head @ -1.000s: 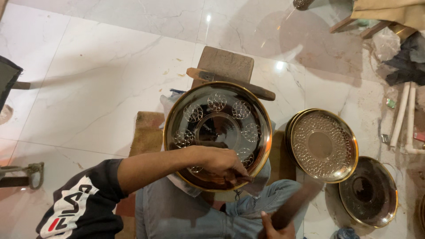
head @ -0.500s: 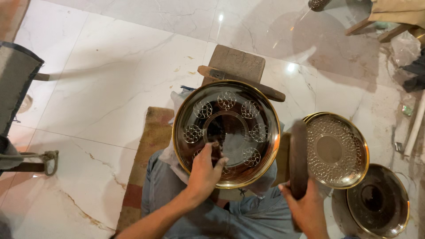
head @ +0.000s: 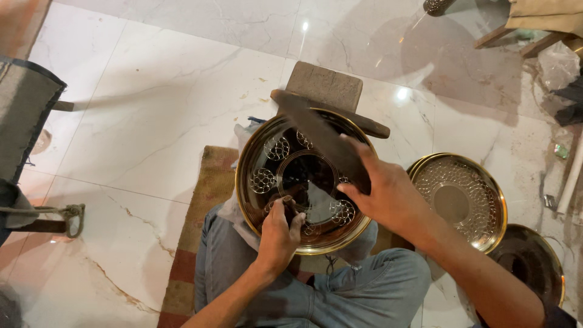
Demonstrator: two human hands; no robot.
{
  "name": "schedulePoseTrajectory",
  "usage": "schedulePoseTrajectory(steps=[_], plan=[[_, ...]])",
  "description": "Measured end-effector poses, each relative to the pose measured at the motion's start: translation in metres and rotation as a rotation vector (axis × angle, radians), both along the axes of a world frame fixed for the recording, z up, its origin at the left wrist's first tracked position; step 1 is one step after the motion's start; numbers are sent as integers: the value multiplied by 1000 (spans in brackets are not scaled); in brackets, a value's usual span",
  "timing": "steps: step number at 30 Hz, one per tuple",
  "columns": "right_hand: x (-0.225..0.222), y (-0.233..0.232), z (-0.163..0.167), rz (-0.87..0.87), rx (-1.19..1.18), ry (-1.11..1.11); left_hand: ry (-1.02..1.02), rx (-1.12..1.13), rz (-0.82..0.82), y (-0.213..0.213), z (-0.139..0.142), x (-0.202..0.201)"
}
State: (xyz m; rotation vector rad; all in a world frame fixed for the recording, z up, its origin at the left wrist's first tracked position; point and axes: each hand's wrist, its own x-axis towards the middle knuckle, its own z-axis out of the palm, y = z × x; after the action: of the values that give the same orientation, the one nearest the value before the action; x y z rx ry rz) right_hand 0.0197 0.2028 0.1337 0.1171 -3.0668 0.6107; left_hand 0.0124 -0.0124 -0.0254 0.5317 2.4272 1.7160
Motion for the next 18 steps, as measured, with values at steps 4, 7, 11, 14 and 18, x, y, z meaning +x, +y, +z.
schedulePoseTrajectory(steps=[4, 7, 11, 14, 18], plan=[[-3, 0, 13, 39, 341, -373, 21, -41, 6, 0, 0, -1], [2, -1, 17, -35, 230, -393, -43, -80, -12, 1, 0, -2], [9, 5, 17, 51, 502, -442, -64, -28, -61, 3, 4, -7], [15, 12, 12, -78, 95, -321, -158, -36, -122, 3, 9, -12], [32, 27, -2, -147, 351, -553, -79, -53, -244, 3, 12, -22]])
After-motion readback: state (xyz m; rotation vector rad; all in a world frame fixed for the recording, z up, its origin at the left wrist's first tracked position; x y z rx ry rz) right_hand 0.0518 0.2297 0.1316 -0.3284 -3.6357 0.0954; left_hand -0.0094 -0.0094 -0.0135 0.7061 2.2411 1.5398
